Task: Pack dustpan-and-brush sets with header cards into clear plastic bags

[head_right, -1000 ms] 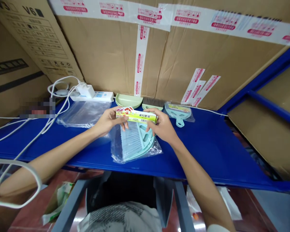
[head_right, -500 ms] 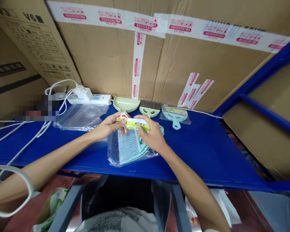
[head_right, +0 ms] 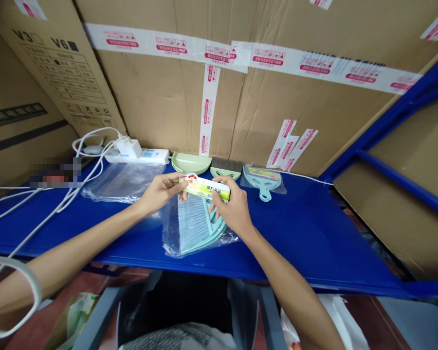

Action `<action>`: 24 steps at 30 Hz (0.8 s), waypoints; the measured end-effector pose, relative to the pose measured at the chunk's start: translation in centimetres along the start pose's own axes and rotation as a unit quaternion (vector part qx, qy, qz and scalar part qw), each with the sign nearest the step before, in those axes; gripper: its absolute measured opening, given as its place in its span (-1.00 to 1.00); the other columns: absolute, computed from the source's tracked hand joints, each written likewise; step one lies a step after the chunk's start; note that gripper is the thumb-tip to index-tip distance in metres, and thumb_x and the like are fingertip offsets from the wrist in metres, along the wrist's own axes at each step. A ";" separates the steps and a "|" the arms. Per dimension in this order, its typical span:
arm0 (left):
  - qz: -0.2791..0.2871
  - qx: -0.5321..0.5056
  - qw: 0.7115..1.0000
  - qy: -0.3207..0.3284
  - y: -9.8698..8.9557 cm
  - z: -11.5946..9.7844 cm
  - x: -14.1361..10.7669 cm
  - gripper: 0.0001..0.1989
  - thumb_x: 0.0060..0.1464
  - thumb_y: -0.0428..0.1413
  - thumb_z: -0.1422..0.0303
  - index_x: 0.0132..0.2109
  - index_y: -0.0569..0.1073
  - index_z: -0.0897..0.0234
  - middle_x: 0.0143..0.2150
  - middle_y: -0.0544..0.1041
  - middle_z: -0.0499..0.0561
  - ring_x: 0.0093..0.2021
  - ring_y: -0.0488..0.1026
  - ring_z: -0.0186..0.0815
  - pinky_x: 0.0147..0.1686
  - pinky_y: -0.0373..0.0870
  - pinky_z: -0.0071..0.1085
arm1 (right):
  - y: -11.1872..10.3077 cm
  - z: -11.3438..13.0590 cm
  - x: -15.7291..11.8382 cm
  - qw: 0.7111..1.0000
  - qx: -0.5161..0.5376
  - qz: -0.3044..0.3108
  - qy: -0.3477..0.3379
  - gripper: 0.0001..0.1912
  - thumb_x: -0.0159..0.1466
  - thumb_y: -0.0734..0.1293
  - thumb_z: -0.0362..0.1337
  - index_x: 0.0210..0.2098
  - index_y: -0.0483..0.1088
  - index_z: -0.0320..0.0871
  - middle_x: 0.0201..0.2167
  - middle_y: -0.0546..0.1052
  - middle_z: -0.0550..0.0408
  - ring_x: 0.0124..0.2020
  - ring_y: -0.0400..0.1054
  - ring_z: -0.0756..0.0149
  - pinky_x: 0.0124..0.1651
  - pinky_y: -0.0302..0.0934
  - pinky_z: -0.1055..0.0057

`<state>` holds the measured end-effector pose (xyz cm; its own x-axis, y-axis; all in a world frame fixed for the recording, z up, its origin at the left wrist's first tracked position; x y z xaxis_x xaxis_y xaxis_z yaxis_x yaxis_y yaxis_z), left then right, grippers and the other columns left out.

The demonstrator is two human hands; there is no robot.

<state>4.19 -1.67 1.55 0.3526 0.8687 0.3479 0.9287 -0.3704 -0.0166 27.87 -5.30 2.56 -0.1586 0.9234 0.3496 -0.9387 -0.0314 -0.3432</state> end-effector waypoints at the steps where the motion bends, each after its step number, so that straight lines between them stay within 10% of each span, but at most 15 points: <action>1: -0.005 0.000 1.000 -0.004 -0.1 0.1 0.0 -0.59 0.25 0.37 0.07 -0.09 0.61 0.40 -0.48 0.60 0.01 -0.54 0.46 -0.38 -0.46 0.41 -0.45 | -0.2 0.0 0.0 0.999 -0.032 -0.009 -0.027 -0.76 0.42 0.36 -0.18 0.06 0.39 -0.03 -0.27 0.65 0.10 -0.48 0.59 0.17 -0.51 0.41 0.29; 6: -0.001 0.002 0.999 -0.039 -0.3 0.3 0.1 -0.62 0.22 0.37 0.12 -0.11 0.63 0.41 -0.50 0.59 0.01 -0.56 0.41 -0.40 -0.52 0.36 -0.47 | -1.0 0.6 0.2 0.909 -0.322 -0.027 -0.261 -0.72 0.33 0.49 -0.18 -0.03 0.47 -0.11 0.20 0.54 -0.26 0.19 0.51 -0.20 0.13 0.43 -0.06; 10: 0.045 0.009 0.997 -0.059 0.1 0.1 -0.1 -0.65 0.26 0.34 0.14 -0.08 0.64 0.40 -0.49 0.59 0.01 -0.56 0.42 -0.40 -0.52 0.36 -0.47 | -0.9 0.2 0.2 0.841 -0.421 0.019 -0.338 -0.81 0.37 0.50 -0.23 -0.07 0.52 -0.12 0.10 0.64 -0.16 0.07 0.56 -0.09 0.04 0.39 0.05; 15: 0.058 0.031 0.997 -0.046 0.1 0.4 -0.2 -0.61 0.36 0.25 0.14 0.05 0.59 0.43 -0.41 0.61 0.05 -0.54 0.47 -0.38 -0.50 0.44 -0.45 | -0.7 -0.5 0.2 0.851 -0.403 0.017 -0.338 -0.90 0.43 0.44 -0.28 -0.07 0.55 -0.11 0.01 0.69 -0.07 -0.10 0.62 0.08 -0.09 0.42 0.19; 18: 0.058 0.113 0.991 0.047 -0.6 0.2 -0.3 -0.40 0.40 0.22 0.15 0.43 0.38 0.34 -0.02 0.68 0.23 -0.28 0.64 -0.24 -0.31 0.62 -0.32 | -0.9 -0.4 0.2 0.868 -0.371 0.006 -0.329 -0.88 0.45 0.44 -0.25 -0.04 0.56 -0.11 0.02 0.68 -0.09 -0.05 0.62 0.07 -0.01 0.48 0.18; 24: 0.120 0.472 0.839 0.244 -1.5 -0.8 -0.9 -0.25 0.38 0.26 0.20 0.58 0.19 0.03 0.53 0.27 0.29 0.21 0.57 0.01 0.09 0.66 0.00 | -1.3 -0.1 0.3 0.868 -0.355 0.042 -0.343 -0.87 0.42 0.43 -0.33 -0.04 0.53 -0.16 0.03 0.66 -0.14 0.01 0.58 -0.01 0.05 0.51 0.06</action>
<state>2.41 -2.23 2.04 0.6673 0.4822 0.5676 0.5966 0.1102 -0.7949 29.04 -4.91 2.98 -0.5918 0.4757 0.6508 -0.5281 0.3812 -0.7588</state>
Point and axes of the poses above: each hand's wrist, its own x-axis towards the middle knuckle, its own y-axis out of the palm, z = x × y, the point moved 1 cm from there along x, towards the middle knuckle
